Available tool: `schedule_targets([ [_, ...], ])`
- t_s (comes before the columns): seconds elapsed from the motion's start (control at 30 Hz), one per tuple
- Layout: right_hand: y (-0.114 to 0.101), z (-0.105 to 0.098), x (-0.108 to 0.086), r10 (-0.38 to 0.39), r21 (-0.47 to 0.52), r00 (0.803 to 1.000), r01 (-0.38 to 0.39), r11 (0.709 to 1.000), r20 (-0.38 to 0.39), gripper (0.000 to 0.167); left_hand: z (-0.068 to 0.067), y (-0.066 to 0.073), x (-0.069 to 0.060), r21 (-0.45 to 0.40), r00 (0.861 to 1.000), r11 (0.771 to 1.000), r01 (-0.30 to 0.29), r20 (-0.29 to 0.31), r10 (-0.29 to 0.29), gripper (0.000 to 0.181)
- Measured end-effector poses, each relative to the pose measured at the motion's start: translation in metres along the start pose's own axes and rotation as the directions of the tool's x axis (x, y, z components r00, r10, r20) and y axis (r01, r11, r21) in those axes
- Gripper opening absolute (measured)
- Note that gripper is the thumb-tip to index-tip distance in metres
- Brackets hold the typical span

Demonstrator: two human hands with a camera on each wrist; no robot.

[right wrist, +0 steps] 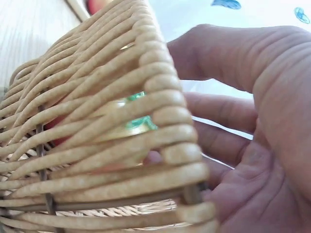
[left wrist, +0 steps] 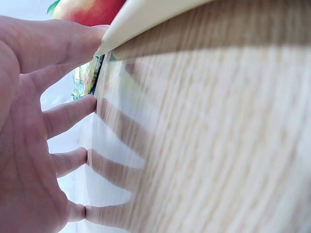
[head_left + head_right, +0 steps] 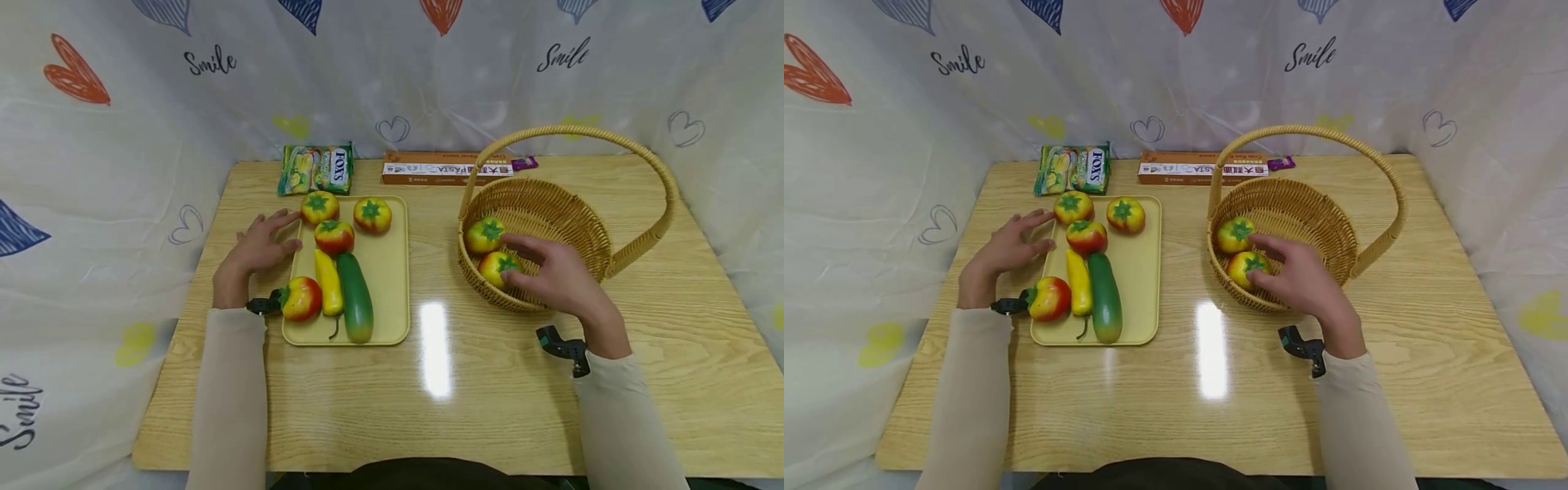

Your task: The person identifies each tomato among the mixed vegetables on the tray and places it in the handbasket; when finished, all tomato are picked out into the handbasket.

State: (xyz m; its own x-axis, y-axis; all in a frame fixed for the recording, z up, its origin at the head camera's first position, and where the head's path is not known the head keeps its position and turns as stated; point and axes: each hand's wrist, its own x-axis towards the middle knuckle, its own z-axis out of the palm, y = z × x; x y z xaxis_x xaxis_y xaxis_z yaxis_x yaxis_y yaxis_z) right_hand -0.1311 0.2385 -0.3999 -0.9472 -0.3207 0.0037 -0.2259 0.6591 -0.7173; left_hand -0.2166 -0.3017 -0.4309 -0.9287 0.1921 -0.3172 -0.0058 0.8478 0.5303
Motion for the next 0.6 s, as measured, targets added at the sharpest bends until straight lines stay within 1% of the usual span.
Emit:
schedule_targets([
  [0.1, -0.004, 0.000, 0.000, 0.003, 0.022, 0.999, -0.002, 1.000, -0.036, 0.058, 0.000, -0.001, 0.001, 0.000, 1.000, 1.000, -0.003, -0.001, 0.003, 0.070],
  [0.17, -0.008, 0.001, 0.002, -0.008, 0.038, 0.998, 0.011, 0.999, -0.061, 0.059, 0.000, -0.001, 0.002, -0.003, 1.000, 1.000, -0.002, -0.002, 0.002, 0.070],
  [0.27, -0.017, 0.004, 0.007, -0.059, 0.071, 0.994, 0.066, 0.995, -0.096, 0.058, -0.001, -0.001, 0.002, -0.005, 1.000, 1.000, -0.001, -0.004, 0.001, 0.070],
  [0.33, -0.026, 0.007, 0.013, -0.097, 0.097, 0.990, 0.108, 0.990, -0.105, 0.057, -0.001, 0.000, 0.001, -0.006, 1.000, 1.000, 0.000, -0.005, 0.000, 0.070],
  [0.43, -0.041, 0.016, 0.026, -0.167, 0.163, 0.981, 0.182, 0.970, -0.103, 0.057, -0.001, 0.000, 0.001, -0.007, 1.000, 1.000, 0.000, -0.004, 0.000, 0.070],
  [0.5, -0.052, 0.023, 0.036, -0.195, 0.200, 0.977, 0.208, 0.958, -0.085, 0.059, -0.001, 0.000, 0.001, -0.010, 1.000, 1.000, 0.001, -0.002, -0.001, 0.070],
  [0.57, -0.062, 0.032, 0.047, -0.225, 0.250, 0.971, 0.237, 0.939, -0.076, 0.061, 0.000, 0.000, 0.001, -0.010, 1.000, 1.000, 0.002, 0.000, -0.002, 0.070],
  [0.6, -0.067, 0.037, 0.052, -0.229, 0.277, 0.971, 0.240, 0.930, -0.073, 0.063, 0.000, -0.001, 0.002, -0.008, 1.000, 1.000, 0.002, 0.001, -0.002, 0.070],
])
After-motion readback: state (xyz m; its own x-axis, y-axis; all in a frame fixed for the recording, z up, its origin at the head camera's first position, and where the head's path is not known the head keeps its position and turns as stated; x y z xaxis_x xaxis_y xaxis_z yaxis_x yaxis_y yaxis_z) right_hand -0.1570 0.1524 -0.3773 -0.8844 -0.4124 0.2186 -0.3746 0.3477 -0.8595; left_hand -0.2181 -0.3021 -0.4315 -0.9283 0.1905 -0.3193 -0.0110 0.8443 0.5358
